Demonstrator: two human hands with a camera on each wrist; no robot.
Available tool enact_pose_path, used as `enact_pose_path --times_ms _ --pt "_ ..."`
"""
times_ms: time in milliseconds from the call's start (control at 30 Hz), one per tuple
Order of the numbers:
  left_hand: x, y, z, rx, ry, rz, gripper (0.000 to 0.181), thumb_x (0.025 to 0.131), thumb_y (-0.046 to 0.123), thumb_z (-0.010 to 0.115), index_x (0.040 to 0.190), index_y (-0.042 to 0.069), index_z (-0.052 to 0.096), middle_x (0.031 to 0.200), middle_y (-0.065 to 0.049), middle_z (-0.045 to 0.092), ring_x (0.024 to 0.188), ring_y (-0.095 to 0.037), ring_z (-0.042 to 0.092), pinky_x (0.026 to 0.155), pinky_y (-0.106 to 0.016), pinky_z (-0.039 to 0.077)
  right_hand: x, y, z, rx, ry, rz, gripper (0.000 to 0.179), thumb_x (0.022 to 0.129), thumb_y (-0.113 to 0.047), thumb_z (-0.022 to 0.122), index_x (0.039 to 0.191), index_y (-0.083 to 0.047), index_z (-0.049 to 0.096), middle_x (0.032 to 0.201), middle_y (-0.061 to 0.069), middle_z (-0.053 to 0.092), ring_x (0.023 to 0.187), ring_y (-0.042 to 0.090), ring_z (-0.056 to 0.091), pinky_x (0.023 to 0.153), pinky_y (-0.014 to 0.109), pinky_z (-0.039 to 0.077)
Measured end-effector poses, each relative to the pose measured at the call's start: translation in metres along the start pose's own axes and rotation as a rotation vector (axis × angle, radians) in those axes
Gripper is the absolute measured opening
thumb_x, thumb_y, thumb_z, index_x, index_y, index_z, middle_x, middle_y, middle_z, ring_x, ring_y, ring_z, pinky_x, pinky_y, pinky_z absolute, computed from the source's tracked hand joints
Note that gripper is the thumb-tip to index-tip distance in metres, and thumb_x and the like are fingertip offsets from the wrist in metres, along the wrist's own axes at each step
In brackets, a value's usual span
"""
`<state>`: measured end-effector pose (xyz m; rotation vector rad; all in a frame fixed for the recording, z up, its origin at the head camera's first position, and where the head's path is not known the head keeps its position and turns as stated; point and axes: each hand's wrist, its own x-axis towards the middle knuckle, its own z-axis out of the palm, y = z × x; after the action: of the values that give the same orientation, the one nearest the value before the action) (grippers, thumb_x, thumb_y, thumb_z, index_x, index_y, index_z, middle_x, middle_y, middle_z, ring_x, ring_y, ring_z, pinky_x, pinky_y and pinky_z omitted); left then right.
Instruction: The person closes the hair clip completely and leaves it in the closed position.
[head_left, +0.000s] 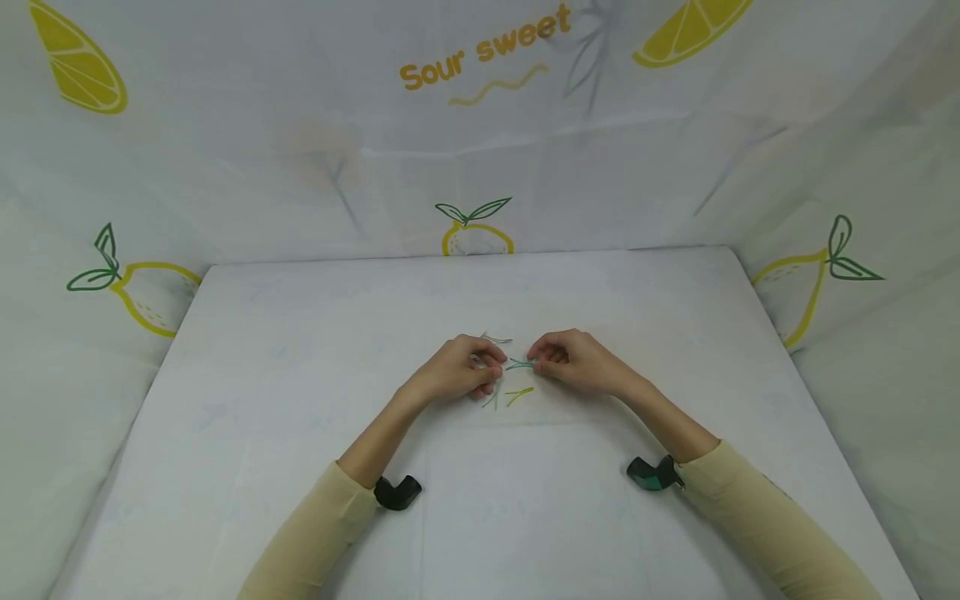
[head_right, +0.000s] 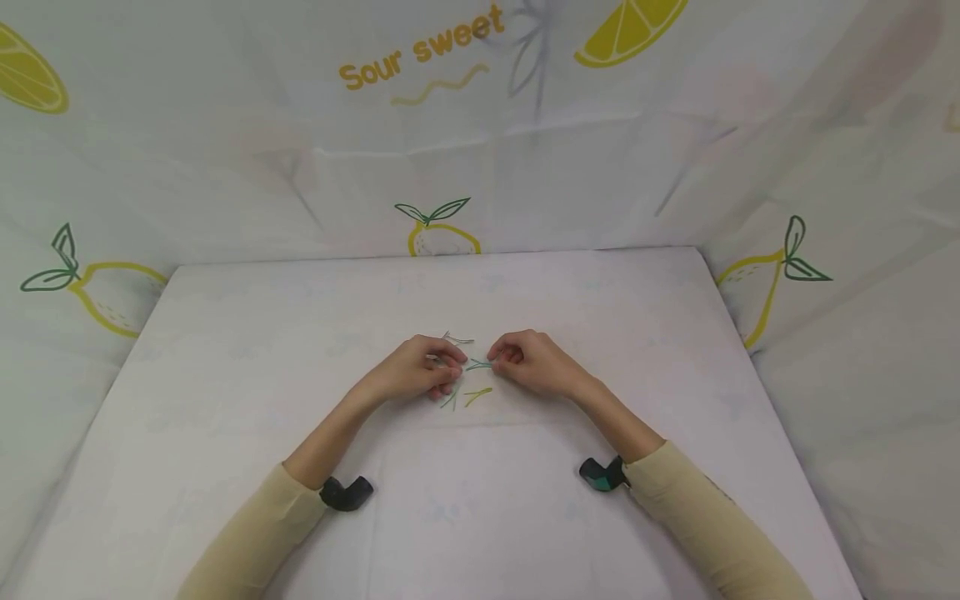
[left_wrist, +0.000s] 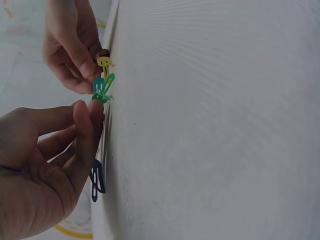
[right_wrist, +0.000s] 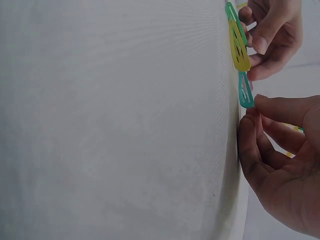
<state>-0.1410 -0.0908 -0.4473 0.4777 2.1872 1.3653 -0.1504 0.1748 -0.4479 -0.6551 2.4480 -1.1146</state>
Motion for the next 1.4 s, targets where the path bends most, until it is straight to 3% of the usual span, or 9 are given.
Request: enact_pose_path --times_ms 800,1400 --pt "0.006 -0.002 0.008 0.037 0.042 -0.004 0.023 0.104 0.007 0.07 0.125 -0.003 0.072 0.097 -0.01 0.072 0.065 -0.009 0.069 0.061 -0.025 0.06 0.0 0.0 0.001 -0.009 0.007 0.017 0.016 0.102 -0.011 0.073 0.114 -0.002 0.077 0.096 0.006 0.076 0.085 0.013 0.066 0.079 0.023 0.054" --pt "0.014 0.002 0.011 0.111 0.067 0.001 0.02 0.101 0.008 0.073 0.12 0.0 0.072 0.077 -0.005 0.069 0.053 -0.01 0.061 0.054 -0.023 0.053 0.003 -0.001 0.0 -0.026 0.017 0.016 0.012 0.101 -0.009 0.074 0.109 -0.001 0.079 0.095 0.009 0.079 0.083 0.012 0.067 0.077 0.022 0.054"
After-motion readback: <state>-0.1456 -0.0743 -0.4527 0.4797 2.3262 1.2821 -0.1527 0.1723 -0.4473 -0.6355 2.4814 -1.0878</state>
